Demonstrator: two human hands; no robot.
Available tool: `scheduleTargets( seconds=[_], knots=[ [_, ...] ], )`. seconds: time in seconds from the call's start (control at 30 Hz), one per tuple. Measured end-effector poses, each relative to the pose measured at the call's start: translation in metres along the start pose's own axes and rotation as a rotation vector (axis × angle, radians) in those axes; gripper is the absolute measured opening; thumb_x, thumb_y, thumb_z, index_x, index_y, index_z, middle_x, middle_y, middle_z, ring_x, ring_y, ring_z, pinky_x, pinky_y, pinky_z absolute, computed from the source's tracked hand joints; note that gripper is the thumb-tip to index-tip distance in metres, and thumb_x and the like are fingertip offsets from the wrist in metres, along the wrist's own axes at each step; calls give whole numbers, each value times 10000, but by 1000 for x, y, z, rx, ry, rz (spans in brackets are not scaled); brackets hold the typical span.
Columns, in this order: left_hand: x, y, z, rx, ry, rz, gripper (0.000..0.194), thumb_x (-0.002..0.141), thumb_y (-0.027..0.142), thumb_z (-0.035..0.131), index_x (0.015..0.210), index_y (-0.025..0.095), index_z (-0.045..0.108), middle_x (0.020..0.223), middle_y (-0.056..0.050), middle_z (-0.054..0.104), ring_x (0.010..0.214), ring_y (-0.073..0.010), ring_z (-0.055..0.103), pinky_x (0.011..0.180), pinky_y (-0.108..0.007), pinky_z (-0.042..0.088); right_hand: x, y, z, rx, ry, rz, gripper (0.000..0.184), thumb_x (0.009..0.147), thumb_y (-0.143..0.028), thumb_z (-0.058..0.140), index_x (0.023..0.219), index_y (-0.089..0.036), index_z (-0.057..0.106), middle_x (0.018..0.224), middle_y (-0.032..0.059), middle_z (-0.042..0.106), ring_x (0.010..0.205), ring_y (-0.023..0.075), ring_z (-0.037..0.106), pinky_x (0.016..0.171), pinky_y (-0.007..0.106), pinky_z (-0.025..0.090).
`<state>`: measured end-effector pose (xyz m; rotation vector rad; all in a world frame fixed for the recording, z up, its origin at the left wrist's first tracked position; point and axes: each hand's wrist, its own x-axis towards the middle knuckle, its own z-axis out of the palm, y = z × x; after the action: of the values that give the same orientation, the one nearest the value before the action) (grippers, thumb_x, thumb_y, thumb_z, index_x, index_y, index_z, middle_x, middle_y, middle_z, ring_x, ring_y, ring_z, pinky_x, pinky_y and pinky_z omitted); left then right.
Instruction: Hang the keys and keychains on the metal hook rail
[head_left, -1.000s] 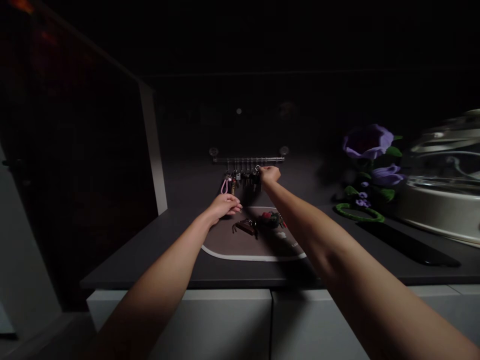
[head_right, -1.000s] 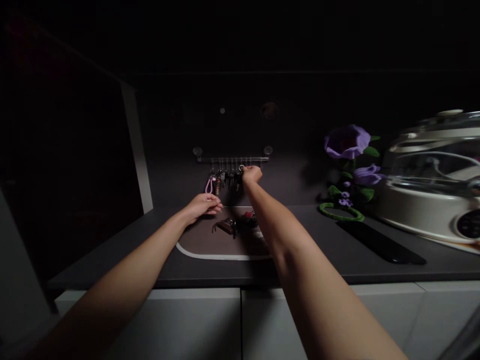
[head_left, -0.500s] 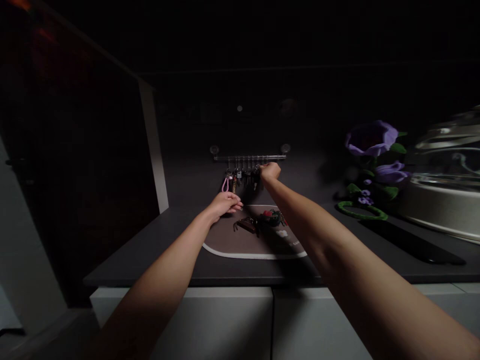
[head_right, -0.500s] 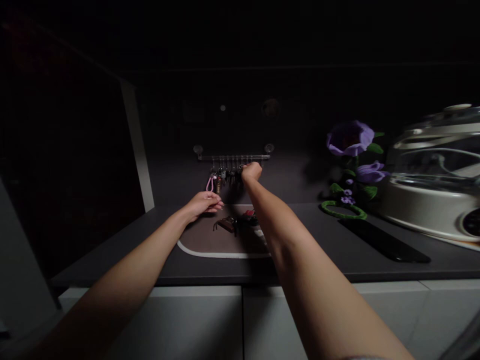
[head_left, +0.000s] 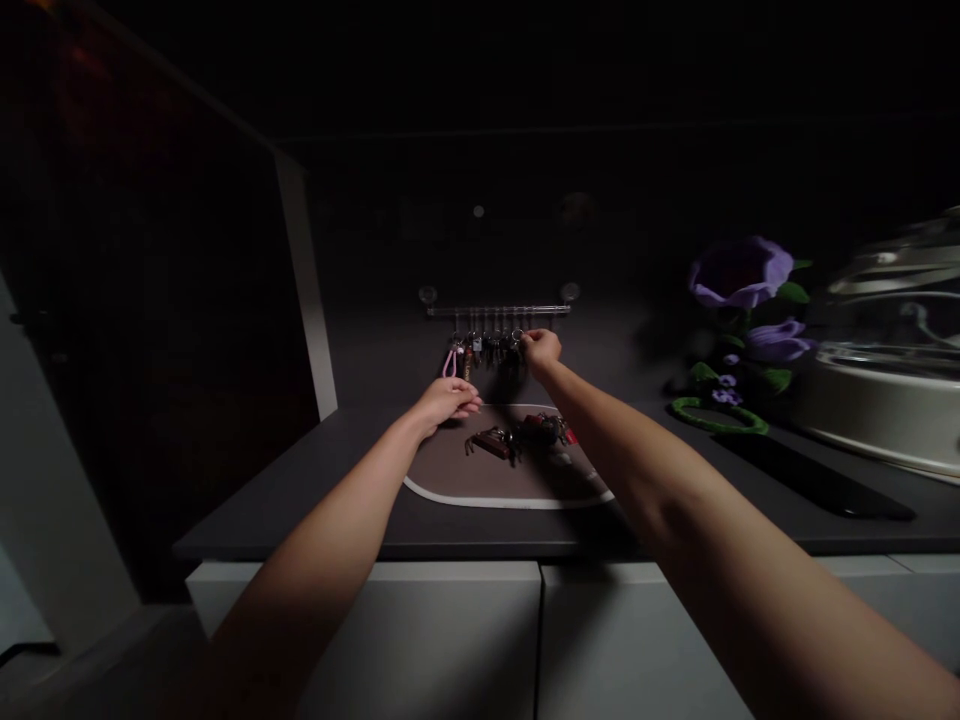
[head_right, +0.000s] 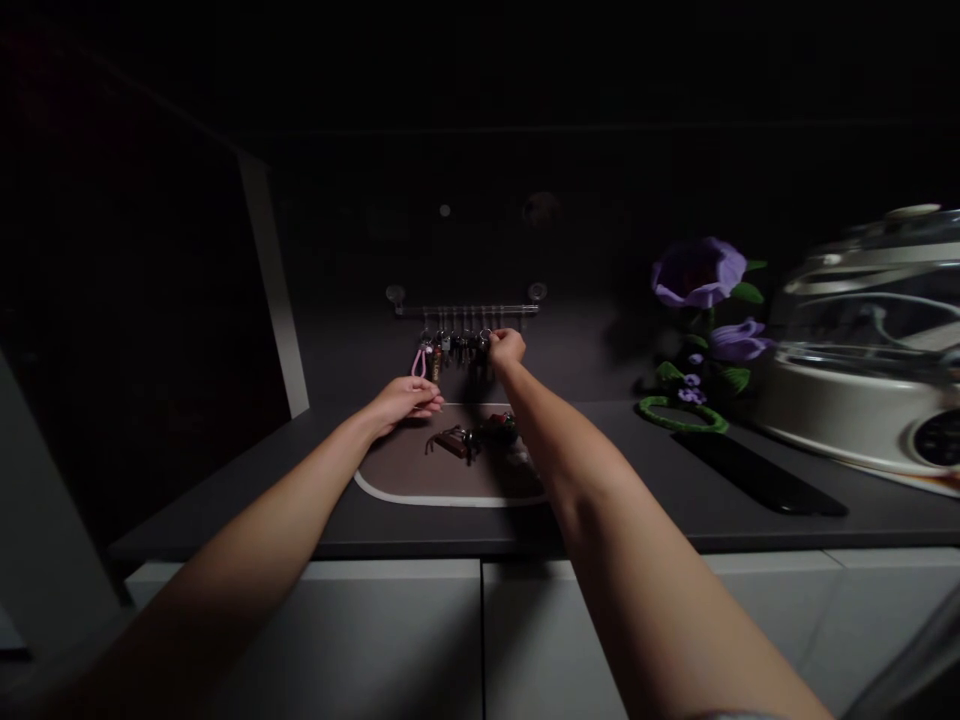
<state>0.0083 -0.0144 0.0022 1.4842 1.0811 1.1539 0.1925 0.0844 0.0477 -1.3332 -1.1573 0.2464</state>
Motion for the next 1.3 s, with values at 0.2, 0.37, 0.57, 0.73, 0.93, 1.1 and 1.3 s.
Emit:
scheduleTargets(
  seconds=[0.2, 0.37, 0.57, 0.73, 0.93, 1.1, 1.3],
  knots=[
    [5, -5, -3, 10, -27, 28, 96, 735, 184, 626, 773, 117, 568, 747, -48, 660, 616, -72, 605, 537, -157, 457, 4, 1, -4, 89, -136, 5, 199, 672, -142, 581, 852, -125, 664, 844, 58, 676, 732, 109, 601, 734, 213, 451],
    [5, -8, -3, 50, -68, 68, 99, 709, 175, 646, 738, 109, 579, 696, -41, 643, 604, -71, 589, 542, -166, 440, -2, -1, -14, 133, -198, 32, 259, 661, -111, 587, 916, -111, 632, 862, 49, 658, 702, 77, 570, 724, 207, 450],
    [1, -10, 3, 160, -121, 131, 87, 688, 124, 635, 770, 107, 613, 674, -29, 638, 616, -84, 576, 635, -223, 448, -24, -4, -32, 213, -224, 81, 244, 679, -97, 566, 917, -105, 619, 865, 60, 644, 627, 60, 522, 677, 205, 440],
    [4, -17, 7, 422, -155, 268, 181, 674, 148, 640, 851, 116, 659, 751, -38, 660, 694, -116, 581, 730, -254, 443, -53, 2, -41, 288, -292, 100, 204, 675, -105, 558, 870, -99, 616, 826, 56, 642, 587, 52, 494, 624, 189, 420],
    [11, -30, 8, 636, -207, 380, 178, 693, 188, 626, 857, 150, 683, 874, -56, 686, 816, -158, 600, 801, -264, 432, -92, 17, -50, 290, -357, 69, 206, 681, -135, 569, 875, -90, 623, 806, 63, 649, 620, 73, 527, 623, 201, 427],
    [10, -33, 10, 675, -250, 421, 176, 724, 194, 587, 865, 169, 689, 882, -42, 693, 838, -162, 598, 814, -258, 422, -107, 27, -53, 124, -373, -55, 216, 727, -173, 537, 909, -118, 639, 830, 55, 664, 664, 101, 568, 691, 245, 456],
    [6, -31, 14, 749, -236, 459, 142, 728, 161, 569, 802, 165, 691, 825, -35, 687, 786, -156, 588, 798, -252, 410, -103, 33, -57, -249, -366, -303, 219, 755, -140, 511, 916, -136, 659, 946, 75, 673, 891, 154, 600, 855, 269, 418]
  ],
)
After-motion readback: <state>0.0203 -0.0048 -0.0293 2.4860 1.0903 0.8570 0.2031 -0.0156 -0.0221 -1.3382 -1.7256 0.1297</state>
